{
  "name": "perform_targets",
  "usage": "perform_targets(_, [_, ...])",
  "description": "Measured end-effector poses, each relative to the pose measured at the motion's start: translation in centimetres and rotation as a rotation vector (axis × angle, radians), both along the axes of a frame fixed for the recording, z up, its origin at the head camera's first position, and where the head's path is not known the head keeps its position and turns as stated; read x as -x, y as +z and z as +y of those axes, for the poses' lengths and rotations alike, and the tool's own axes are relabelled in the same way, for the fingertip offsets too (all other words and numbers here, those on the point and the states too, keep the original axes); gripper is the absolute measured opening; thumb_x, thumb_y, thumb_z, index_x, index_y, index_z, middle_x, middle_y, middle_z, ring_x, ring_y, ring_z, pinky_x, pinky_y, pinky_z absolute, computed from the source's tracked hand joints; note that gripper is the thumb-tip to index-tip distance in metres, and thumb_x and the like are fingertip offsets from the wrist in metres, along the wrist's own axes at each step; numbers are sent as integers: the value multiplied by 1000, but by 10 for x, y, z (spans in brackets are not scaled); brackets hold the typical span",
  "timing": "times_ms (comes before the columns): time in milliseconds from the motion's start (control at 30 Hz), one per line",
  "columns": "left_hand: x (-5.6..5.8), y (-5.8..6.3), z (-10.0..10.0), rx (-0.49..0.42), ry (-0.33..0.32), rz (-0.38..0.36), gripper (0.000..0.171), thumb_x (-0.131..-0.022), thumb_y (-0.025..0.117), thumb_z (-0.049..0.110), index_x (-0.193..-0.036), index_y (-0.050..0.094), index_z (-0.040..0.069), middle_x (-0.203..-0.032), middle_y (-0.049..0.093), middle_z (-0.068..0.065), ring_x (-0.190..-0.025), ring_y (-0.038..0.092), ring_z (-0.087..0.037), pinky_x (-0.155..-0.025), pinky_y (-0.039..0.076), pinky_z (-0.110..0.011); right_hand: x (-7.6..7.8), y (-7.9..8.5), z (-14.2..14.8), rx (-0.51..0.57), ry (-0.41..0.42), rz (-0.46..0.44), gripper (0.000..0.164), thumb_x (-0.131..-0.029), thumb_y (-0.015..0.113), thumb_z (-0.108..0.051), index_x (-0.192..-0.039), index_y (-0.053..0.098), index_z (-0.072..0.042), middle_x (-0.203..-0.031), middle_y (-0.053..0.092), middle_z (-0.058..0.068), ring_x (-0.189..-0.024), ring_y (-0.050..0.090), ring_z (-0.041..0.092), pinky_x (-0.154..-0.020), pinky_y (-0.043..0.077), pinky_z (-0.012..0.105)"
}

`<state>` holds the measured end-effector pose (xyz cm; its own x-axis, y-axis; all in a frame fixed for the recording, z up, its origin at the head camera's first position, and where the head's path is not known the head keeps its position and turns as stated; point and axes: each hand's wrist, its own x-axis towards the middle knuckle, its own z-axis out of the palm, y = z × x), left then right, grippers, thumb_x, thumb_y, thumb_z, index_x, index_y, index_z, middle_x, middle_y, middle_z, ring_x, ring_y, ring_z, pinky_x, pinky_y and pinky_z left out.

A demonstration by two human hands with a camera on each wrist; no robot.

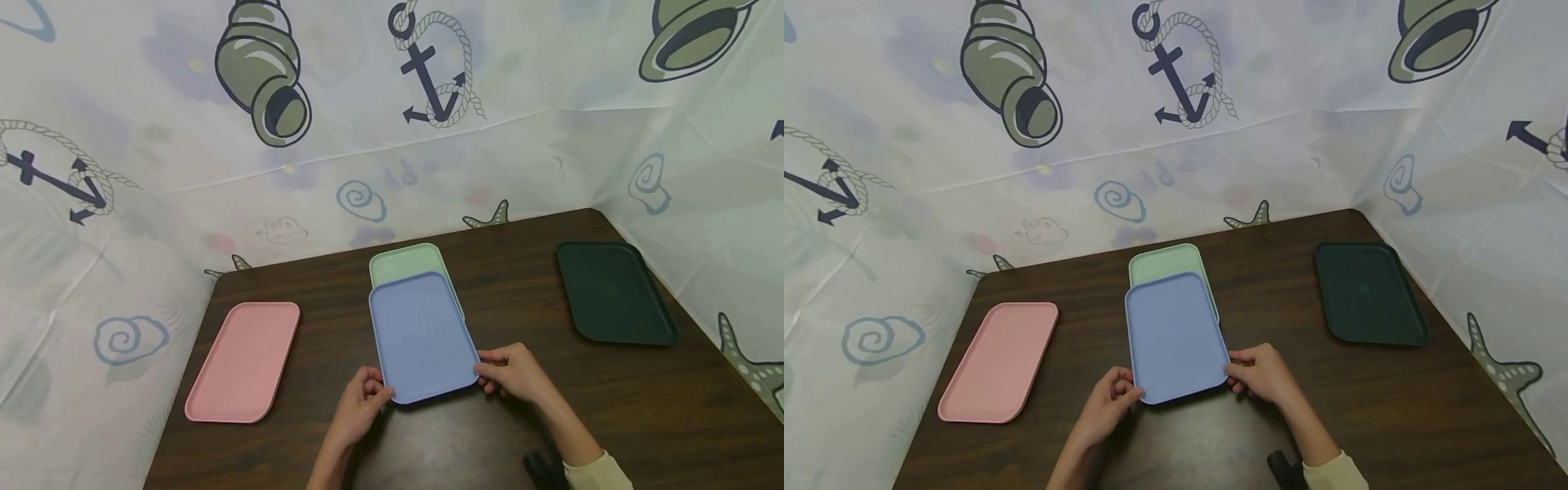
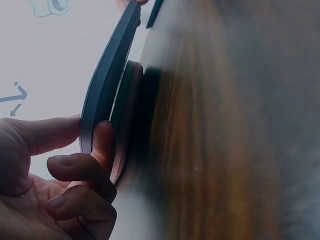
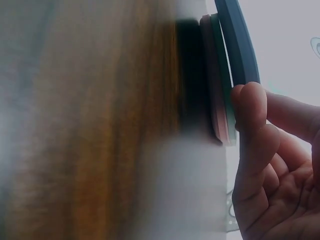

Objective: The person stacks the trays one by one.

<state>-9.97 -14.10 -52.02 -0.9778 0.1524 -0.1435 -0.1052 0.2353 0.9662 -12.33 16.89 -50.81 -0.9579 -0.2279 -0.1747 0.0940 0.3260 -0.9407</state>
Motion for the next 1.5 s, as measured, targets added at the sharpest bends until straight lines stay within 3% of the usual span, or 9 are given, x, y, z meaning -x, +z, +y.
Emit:
perform_targets(167, [13,2,1,71,14,32,26,-89,69,3,-105,51,-5,-71,59,-7,-51,44,-7,-50,36,-21,14,-1,-3,-7,-28,5,36,-90,70,-11,-118,65,11,-72,70,9,-58,67,19,-45,46,30])
perform_targets(433, [35,4,2,136,51,87,21,-89,65,-2,-105,52,-10,-75,61,-26,-50,44,-10,-49,36,-23,33,1,-7,-29,-57,-3,35,-90,70,-12,-117,66,9,-73,71,9,-60,68,19,-47,47,30])
perform_targets(633, [43,6,4,197,76,121,22,-89,69,4,-104,55,-4,-72,64,-12,-53,47,-9,-53,38,-25,43,1,-8,-33,-70,-7,35,-90,70,-13,-117,67,9,-74,71,9,-60,68,19,-47,47,31])
perform_targets(833, [50,6,6,336,107,173,19,-89,69,11,-103,59,3,-72,63,0,-59,50,-14,-62,40,-32,51,-1,-10,-36,-90,2,33,-90,70,-12,-116,67,9,-73,71,9,-60,67,19,-48,48,31])
perform_targets(1200, [60,7,10,533,175,224,20,-91,68,19,-107,63,9,-81,65,5,-57,48,-13,-62,39,-34,65,-4,-16,-39,-112,20,32,-90,69,-10,-116,67,9,-72,71,8,-60,68,18,-49,49,30])
perform_targets(1500, [67,10,13,617,213,245,20,-90,68,22,-108,65,12,-86,64,3,-65,49,-16,-67,41,-36,70,0,-18,-53,-131,43,33,-90,70,-11,-117,67,8,-71,71,8,-59,68,18,-49,49,28])
